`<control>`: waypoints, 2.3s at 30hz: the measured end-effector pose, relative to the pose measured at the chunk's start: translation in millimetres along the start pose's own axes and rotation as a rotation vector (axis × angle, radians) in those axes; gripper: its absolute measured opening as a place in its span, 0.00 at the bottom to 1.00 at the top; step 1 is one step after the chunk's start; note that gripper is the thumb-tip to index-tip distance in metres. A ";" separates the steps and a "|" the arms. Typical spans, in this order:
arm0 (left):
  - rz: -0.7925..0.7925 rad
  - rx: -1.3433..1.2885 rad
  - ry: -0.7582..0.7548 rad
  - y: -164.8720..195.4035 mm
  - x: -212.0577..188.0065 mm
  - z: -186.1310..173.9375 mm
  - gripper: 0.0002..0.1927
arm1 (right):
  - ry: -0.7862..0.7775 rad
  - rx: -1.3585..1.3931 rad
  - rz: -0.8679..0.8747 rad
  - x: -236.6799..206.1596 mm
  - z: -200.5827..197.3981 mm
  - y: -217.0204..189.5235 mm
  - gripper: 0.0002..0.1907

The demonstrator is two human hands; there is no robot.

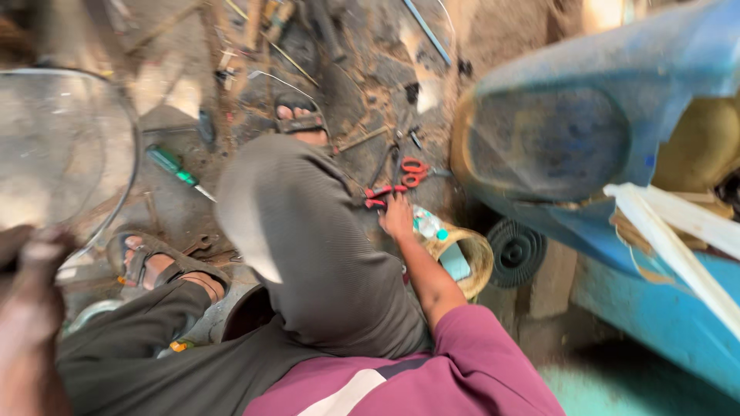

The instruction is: The person strips the outer insulation from a multi-core cable, then strips and twists the individual colored wires. They use pliers and scissors to prepare the wire ends for connection.

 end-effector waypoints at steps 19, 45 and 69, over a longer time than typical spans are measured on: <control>0.110 -0.155 0.140 145.3 -0.5 23.9 0.19 | 0.136 1.091 -0.163 -55.0 -214.6 23.9 0.16; 0.480 0.139 0.527 201.6 -36.2 1.3 0.12 | -0.520 1.253 -0.887 -87.0 -177.7 -335.0 0.24; 0.290 0.062 0.662 205.5 -14.1 26.1 0.09 | -0.296 1.301 -0.895 -102.5 -138.6 -374.6 0.21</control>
Point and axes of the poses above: each hand's wrist, its own x-axis towards the middle knuckle, its own z-axis out of the palm, y = z × x, the point moved 5 cm from there along x, towards the middle knuckle, and after that the axes turned 9 degrees about -y, right-handed, at the moved point
